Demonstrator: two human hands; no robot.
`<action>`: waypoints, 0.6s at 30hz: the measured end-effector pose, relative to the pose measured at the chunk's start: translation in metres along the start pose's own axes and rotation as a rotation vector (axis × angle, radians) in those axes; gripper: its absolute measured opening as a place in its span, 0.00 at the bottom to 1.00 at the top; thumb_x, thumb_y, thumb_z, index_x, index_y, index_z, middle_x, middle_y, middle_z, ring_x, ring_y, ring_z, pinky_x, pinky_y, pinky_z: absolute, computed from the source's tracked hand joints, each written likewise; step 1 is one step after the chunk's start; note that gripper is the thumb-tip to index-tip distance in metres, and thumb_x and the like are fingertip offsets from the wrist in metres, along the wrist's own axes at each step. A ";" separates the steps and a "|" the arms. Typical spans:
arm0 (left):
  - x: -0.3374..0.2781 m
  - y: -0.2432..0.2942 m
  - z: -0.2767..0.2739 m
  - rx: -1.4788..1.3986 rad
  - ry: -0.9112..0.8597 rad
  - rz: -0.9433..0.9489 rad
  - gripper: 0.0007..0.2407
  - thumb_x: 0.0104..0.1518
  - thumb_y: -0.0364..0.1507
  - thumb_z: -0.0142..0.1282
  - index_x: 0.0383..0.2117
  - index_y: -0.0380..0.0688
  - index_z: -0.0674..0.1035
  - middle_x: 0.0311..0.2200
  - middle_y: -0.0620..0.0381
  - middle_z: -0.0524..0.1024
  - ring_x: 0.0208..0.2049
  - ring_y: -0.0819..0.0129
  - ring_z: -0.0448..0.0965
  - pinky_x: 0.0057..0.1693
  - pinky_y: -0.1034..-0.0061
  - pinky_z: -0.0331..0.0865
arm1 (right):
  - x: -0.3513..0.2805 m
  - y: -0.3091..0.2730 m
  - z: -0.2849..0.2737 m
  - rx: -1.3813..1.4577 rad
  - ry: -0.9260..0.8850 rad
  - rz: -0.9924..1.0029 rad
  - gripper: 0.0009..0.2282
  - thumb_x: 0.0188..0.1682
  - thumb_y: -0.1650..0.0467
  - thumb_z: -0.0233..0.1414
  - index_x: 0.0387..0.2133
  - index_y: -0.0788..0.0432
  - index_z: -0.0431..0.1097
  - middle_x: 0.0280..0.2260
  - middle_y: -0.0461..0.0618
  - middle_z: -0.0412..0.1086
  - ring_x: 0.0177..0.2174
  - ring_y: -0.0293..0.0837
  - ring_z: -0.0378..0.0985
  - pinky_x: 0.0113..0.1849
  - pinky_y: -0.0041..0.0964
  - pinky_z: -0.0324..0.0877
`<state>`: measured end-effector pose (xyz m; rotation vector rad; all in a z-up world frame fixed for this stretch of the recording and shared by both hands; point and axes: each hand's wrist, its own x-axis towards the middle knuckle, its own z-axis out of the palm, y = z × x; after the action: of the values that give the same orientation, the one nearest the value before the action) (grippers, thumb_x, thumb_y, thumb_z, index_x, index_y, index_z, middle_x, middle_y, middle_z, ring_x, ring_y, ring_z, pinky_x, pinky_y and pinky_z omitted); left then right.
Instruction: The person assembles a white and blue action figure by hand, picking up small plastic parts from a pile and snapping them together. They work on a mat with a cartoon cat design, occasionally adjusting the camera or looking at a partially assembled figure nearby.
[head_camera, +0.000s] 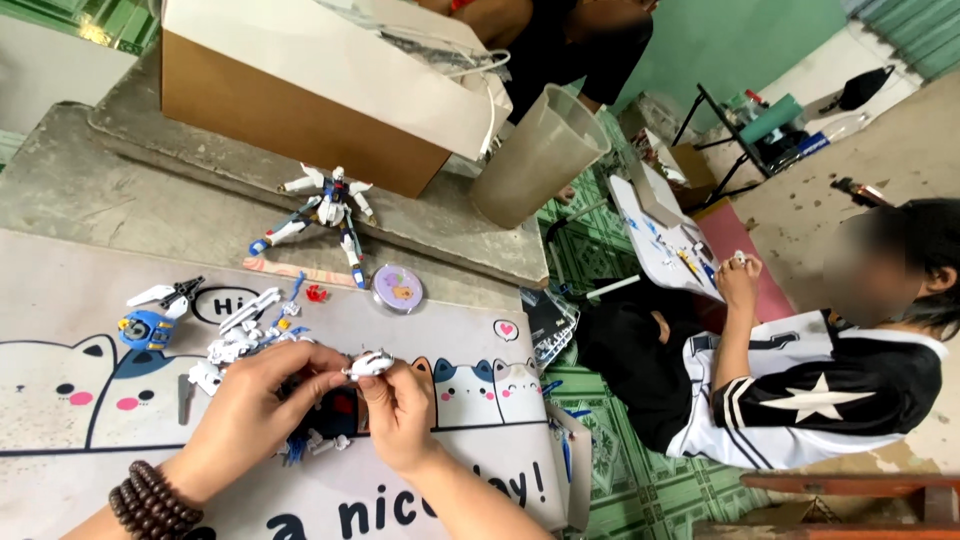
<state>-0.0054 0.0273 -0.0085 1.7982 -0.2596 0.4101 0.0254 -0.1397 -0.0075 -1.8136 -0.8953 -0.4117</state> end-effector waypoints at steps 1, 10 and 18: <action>0.003 0.001 0.000 0.001 -0.007 -0.006 0.04 0.48 0.31 0.56 0.27 0.48 0.80 0.27 0.65 0.82 0.30 0.74 0.80 0.41 0.81 0.70 | 0.002 0.000 -0.003 0.002 0.003 0.008 0.11 0.53 0.67 0.43 0.32 0.66 0.67 0.27 0.52 0.70 0.25 0.43 0.72 0.29 0.33 0.68; 0.006 0.023 -0.009 -0.078 0.046 0.007 0.03 0.47 0.25 0.58 0.26 0.45 0.82 0.21 0.53 0.80 0.28 0.59 0.80 0.39 0.68 0.72 | 0.006 -0.002 0.007 -0.020 0.114 -0.014 0.07 0.49 0.73 0.48 0.23 0.64 0.68 0.20 0.52 0.70 0.20 0.44 0.73 0.29 0.33 0.65; 0.001 0.004 -0.003 0.066 0.009 0.085 0.06 0.49 0.29 0.55 0.32 0.48 0.81 0.29 0.63 0.81 0.31 0.71 0.79 0.42 0.78 0.69 | -0.001 0.001 0.000 -0.095 -0.018 0.061 0.09 0.53 0.68 0.43 0.29 0.63 0.64 0.22 0.46 0.63 0.22 0.39 0.62 0.27 0.31 0.60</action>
<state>-0.0064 0.0292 -0.0037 1.8535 -0.3203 0.4919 0.0254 -0.1401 -0.0092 -1.9296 -0.8435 -0.4058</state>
